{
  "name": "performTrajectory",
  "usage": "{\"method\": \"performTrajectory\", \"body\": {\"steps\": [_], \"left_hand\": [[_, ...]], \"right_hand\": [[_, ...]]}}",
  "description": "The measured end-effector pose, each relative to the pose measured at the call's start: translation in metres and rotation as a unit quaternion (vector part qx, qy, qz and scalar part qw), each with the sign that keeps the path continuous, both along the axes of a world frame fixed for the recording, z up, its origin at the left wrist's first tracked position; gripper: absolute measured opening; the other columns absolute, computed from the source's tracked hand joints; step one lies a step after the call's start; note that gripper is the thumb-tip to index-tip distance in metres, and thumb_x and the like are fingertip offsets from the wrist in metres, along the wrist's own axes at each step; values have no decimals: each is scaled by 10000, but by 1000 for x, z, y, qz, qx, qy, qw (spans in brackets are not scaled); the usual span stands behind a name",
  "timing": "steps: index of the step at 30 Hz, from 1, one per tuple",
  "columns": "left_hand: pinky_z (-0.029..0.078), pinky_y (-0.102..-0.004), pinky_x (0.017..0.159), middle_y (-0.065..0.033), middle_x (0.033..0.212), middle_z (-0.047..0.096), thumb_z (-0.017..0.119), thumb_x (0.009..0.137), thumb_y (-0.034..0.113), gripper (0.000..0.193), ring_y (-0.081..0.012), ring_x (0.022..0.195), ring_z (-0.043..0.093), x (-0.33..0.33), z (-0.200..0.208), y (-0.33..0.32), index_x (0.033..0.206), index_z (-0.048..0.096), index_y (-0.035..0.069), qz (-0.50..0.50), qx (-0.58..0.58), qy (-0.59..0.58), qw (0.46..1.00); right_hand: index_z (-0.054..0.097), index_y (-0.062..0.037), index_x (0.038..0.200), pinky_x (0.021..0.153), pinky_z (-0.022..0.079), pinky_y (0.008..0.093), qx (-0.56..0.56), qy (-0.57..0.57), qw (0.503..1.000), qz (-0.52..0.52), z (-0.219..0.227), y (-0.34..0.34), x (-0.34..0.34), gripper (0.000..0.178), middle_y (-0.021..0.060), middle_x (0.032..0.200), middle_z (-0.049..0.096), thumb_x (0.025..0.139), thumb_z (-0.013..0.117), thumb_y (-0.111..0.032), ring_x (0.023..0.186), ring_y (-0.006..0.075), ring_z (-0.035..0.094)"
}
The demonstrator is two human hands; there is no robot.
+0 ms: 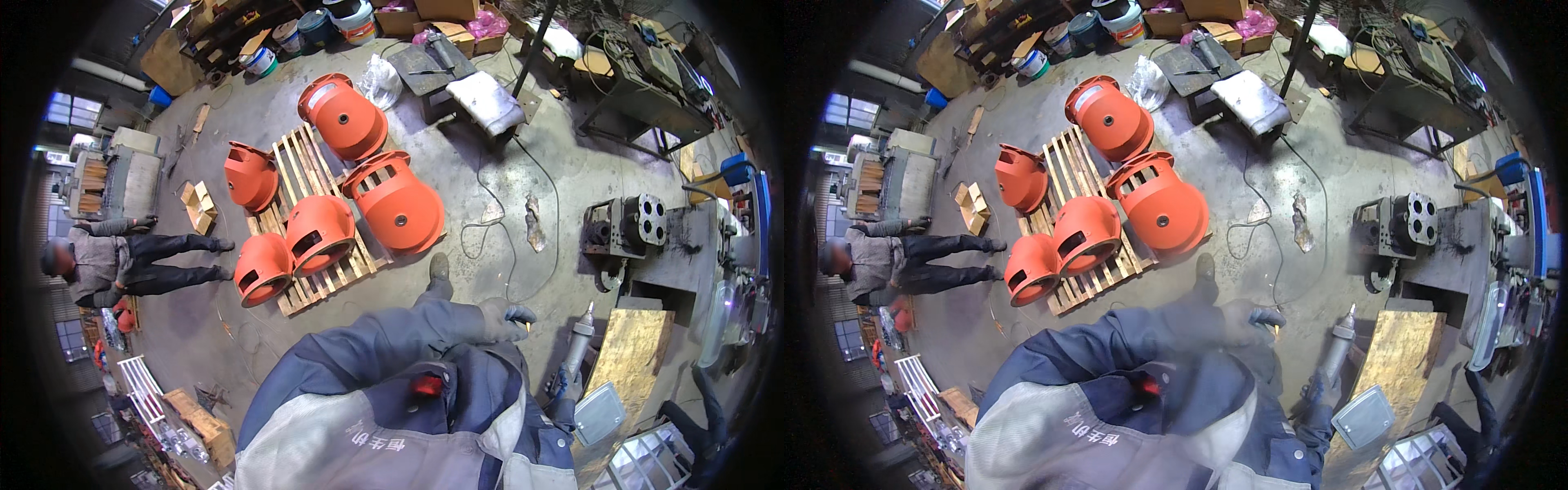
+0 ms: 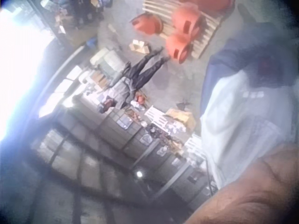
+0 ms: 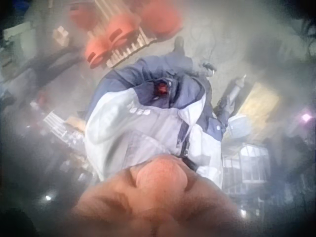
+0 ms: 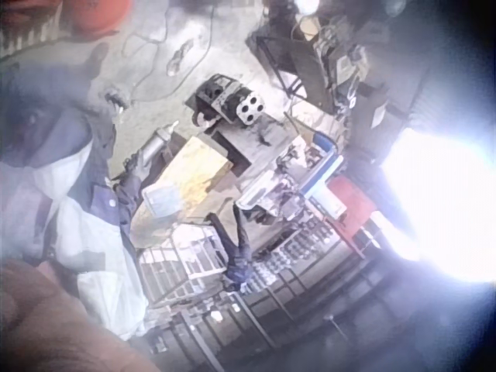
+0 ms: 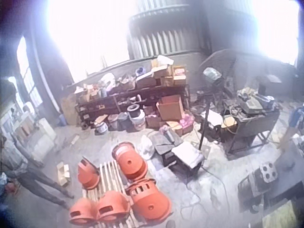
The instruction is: The person uses a handheld angle grinder to smooth the edges and surfaces of several orange metal housings arranged on a wooden pallet. The person moves between parts, repositions the tool, and occasionally adjusts the power cord while working.
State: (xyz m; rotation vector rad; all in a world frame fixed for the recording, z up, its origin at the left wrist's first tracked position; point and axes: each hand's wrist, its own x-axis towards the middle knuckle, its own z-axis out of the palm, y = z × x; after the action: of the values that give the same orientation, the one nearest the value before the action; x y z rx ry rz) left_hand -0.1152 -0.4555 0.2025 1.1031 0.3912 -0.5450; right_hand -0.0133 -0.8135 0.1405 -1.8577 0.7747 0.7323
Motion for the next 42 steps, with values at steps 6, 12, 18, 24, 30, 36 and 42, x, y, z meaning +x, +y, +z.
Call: {"method": "performTrajectory", "body": {"steps": [6,12,18,24,30,36,42], "left_hand": [[561,-263,723,-74,1235,671,720,952,177,636,-94,845,670,-16,43,117,1513,470,10,82,-37,-62,994],[555,-259,797,-66,1164,691,720,982,174,507,-122,957,687,-50,37,187,1437,561,18,205,-120,-46,970],[595,-375,853,-113,1150,663,660,1019,131,506,-214,1016,707,-70,47,243,1464,484,-31,344,-206,-95,911],[575,-369,916,-117,1043,682,591,1042,98,412,-244,968,714,-47,65,295,1422,500,-32,426,-193,-117,876],[528,-356,1022,-142,1217,699,579,1043,88,400,-260,1162,684,-18,13,332,1418,515,-32,538,-96,7,837],[474,-358,1083,-94,1258,685,593,1034,101,390,-175,1267,607,28,-48,342,1408,567,-5,630,-85,29,771],[486,-340,1062,-101,1264,684,628,1013,87,420,-164,1178,630,40,-127,336,1417,575,-14,638,-140,158,740]], "right_hand": [[564,-84,1229,446,523,370,52,-30,997,36,12,90,9,455,106,797,646,880,818,-230,546,222,618],[575,-32,1285,452,531,353,9,-61,986,152,16,180,38,524,104,799,674,868,836,-214,563,192,629],[554,-45,1303,413,509,345,16,-28,977,212,15,263,92,557,96,764,653,849,846,-181,483,182,594],[522,-67,1377,411,526,348,-23,-45,948,314,-22,374,197,702,87,820,659,802,882,-250,492,184,612],[557,-48,1413,457,547,335,-83,-99,877,462,-108,539,334,779,105,875,692,762,895,-309,531,163,643],[577,-33,1362,456,513,337,-65,-154,824,541,-227,717,422,734,98,769,678,774,865,-365,487,165,615],[574,-38,1386,595,541,374,-111,-255,788,550,-395,843,478,832,116,880,711,725,864,-452,621,204,658]]}}
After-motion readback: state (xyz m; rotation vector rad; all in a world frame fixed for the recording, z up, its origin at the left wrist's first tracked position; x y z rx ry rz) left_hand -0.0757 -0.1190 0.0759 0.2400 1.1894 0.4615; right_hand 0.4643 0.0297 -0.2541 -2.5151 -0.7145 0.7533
